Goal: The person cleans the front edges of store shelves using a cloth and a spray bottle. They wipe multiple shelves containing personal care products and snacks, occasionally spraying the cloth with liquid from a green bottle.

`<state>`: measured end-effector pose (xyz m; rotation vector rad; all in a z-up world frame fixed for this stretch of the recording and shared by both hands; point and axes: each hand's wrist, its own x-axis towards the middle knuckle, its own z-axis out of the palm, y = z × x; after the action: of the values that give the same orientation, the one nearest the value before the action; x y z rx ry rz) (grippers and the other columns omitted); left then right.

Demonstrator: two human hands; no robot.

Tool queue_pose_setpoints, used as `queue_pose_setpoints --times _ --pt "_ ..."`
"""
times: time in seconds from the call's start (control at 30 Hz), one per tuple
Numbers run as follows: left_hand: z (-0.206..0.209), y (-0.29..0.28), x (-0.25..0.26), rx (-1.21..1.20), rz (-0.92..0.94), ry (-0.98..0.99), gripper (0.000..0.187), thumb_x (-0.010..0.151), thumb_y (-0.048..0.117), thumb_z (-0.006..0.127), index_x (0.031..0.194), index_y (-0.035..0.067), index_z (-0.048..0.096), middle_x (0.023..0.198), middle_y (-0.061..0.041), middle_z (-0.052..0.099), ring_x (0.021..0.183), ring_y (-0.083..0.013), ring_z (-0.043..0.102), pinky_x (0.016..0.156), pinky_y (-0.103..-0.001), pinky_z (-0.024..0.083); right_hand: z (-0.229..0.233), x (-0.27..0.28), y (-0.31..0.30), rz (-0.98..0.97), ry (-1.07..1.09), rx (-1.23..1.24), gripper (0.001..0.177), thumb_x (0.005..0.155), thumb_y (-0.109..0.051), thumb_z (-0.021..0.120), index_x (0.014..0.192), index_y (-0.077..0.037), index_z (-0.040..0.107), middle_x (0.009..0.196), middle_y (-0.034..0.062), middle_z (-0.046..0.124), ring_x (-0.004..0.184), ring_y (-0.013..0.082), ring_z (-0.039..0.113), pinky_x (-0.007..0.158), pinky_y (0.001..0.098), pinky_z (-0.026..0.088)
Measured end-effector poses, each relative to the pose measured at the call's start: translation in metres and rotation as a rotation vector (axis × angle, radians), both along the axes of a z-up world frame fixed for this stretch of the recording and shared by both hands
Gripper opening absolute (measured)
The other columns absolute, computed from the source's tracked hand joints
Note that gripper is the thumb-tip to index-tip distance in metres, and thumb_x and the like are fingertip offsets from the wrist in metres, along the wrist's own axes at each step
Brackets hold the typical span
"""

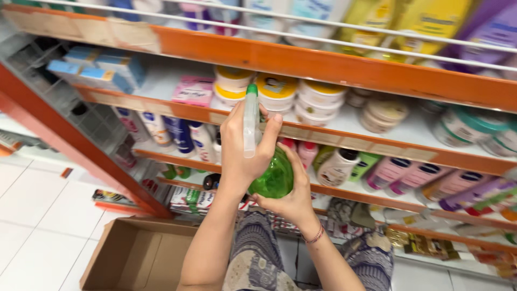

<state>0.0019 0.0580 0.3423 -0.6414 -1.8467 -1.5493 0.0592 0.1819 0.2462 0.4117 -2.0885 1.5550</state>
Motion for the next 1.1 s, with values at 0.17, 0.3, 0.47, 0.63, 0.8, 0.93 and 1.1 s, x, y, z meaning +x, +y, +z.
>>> queue_pose_setpoints --times 0.17,0.3,0.47,0.63,0.8,0.93,1.1 --pt "-0.006 -0.044 -0.011 0.022 0.049 -0.005 0.025 0.093 0.020 0.074 0.097 -0.002 0.062 0.089 -0.014 0.066 0.081 -0.0296 0.067 0.075 -0.037 0.053 0.000 -0.017 -0.037 0.083 -0.051 -0.001 0.101 0.059 -0.019 0.092 0.148 -0.001 0.046 0.139 0.0129 0.062 0.128 0.0236 0.063 0.113 0.0379 0.050" --pt "-0.009 -0.072 -0.016 0.061 0.079 -0.089 0.025 0.093 0.021 0.073 0.096 -0.001 0.062 0.086 -0.014 0.065 0.076 -0.0273 0.067 0.071 -0.036 0.053 0.001 -0.029 -0.062 0.051 0.005 0.107 0.103 0.055 -0.019 0.092 0.145 0.000 0.047 0.136 0.0138 0.060 0.126 0.0241 0.063 0.109 0.0377 0.050" --pt "-0.008 -0.102 -0.022 0.072 0.138 -0.002 0.025 0.094 0.020 0.073 0.099 -0.002 0.062 0.088 -0.013 0.066 0.078 -0.0265 0.067 0.074 -0.035 0.053 0.005 -0.042 -0.088 0.115 0.015 0.125 0.100 0.058 -0.020 0.092 0.145 0.000 0.047 0.135 0.0138 0.060 0.126 0.0254 0.063 0.109 0.0373 0.050" --pt "-0.009 -0.129 -0.022 0.095 0.173 -0.009 0.023 0.096 0.019 0.071 0.099 -0.002 0.063 0.087 -0.012 0.066 0.078 -0.0235 0.066 0.074 -0.034 0.052 0.008 -0.050 -0.111 0.152 0.027 0.172 0.100 0.057 -0.022 0.093 0.144 0.000 0.049 0.128 0.0136 0.061 0.120 0.0259 0.065 0.106 0.0374 0.052" --pt "-0.011 -0.153 -0.019 0.159 0.183 -0.053 0.021 0.096 0.017 0.071 0.098 -0.002 0.063 0.082 -0.008 0.065 0.074 -0.0155 0.061 0.071 -0.031 0.050 0.011 -0.058 -0.128 0.217 0.121 0.214 0.100 0.058 -0.024 0.092 0.145 0.000 0.049 0.134 0.0161 0.059 0.124 0.0286 0.063 0.109 0.0398 0.049" --pt "-0.015 -0.167 -0.016 0.223 0.187 -0.011 0.019 0.099 0.015 0.069 0.102 -0.003 0.062 0.087 -0.007 0.064 0.079 -0.0120 0.060 0.073 -0.028 0.050 0.013 -0.060 -0.141 0.294 0.098 0.201 0.101 0.060 -0.026 0.092 0.147 -0.002 0.049 0.133 0.0146 0.060 0.123 0.0278 0.064 0.109 0.0389 0.050" --pt "-0.022 -0.183 -0.012 0.279 0.212 -0.066 0.018 0.100 0.013 0.067 0.106 -0.004 0.062 0.087 -0.006 0.064 0.076 -0.0105 0.058 0.070 -0.026 0.047 0.012 -0.062 -0.155 0.402 0.081 0.182 0.101 0.061 -0.025 0.092 0.149 -0.003 0.049 0.135 0.0145 0.061 0.127 0.0284 0.063 0.112 0.0391 0.049"
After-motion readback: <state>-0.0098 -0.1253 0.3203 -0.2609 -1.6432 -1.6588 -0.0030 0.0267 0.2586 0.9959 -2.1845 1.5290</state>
